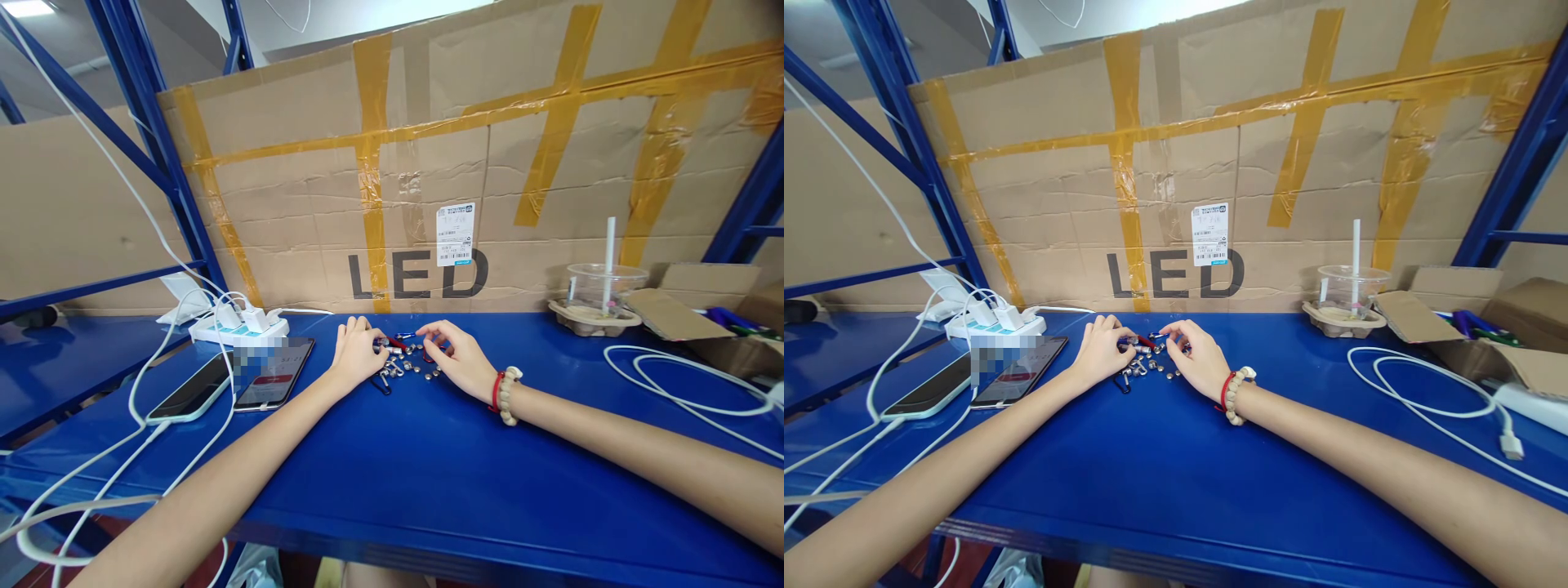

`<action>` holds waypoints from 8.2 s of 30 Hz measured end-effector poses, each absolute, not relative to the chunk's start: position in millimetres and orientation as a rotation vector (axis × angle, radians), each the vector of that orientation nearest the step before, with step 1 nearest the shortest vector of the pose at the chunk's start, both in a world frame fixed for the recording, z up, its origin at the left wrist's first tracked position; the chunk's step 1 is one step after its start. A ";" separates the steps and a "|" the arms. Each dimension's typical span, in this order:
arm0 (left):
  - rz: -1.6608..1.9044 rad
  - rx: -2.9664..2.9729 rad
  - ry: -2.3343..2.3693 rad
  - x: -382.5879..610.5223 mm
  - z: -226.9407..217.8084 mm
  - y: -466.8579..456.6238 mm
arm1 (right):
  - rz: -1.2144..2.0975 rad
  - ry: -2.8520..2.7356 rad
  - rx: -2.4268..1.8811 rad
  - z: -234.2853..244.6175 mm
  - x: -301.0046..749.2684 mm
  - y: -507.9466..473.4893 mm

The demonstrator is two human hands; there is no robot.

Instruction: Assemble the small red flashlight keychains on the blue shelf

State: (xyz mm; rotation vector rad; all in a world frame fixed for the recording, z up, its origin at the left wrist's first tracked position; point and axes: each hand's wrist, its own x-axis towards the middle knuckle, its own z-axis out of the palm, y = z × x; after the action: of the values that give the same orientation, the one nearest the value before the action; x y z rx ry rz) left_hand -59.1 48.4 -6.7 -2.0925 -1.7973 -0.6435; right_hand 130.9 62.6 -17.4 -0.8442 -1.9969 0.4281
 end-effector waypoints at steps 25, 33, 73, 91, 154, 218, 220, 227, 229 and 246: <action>-1.101 -2.208 -1.696 -62.4 -6.4 54.4 | 0.430 -2.020 -0.850 -17.0 130.5 61.7; -0.713 -2.223 -1.891 -61.3 -11.0 53.4 | 0.408 -2.031 -0.850 -17.3 130.5 62.2; -0.766 -2.350 -1.840 -62.1 -10.0 58.1 | 0.414 -2.061 -0.845 -18.7 130.8 62.5; -0.526 -2.392 -1.749 -68.3 -5.8 57.8 | 0.404 -2.068 -0.826 -18.0 130.8 62.1; -0.610 -2.642 -1.412 -64.5 -9.0 56.3 | 0.388 -2.086 -0.840 -18.6 130.3 63.0; -2.045 -2.183 -1.825 -53.3 -13.4 58.5 | 0.352 -2.009 -1.201 -23.2 144.2 89.2; -2.042 -2.181 -1.831 -53.2 -13.0 57.7 | 0.232 -2.063 -1.293 -21.5 143.5 84.9; -2.075 -2.171 -1.827 -54.4 -12.3 57.0 | 0.294 -2.140 -1.309 -21.0 145.1 87.3; -2.101 -2.141 -1.833 -55.0 -11.7 57.6 | 0.290 -2.112 -1.283 -20.9 146.1 88.4; -1.169 -2.739 -1.473 -40.5 -1.2 39.2 | 0.026 -2.155 -0.704 -13.9 139.1 59.1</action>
State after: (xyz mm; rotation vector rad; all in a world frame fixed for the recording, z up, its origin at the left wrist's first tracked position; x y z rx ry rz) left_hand -40.5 39.2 -1.2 -2.7395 -1.4726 -1.1688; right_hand 139.1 59.1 -13.9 -0.7044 -2.1549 0.0264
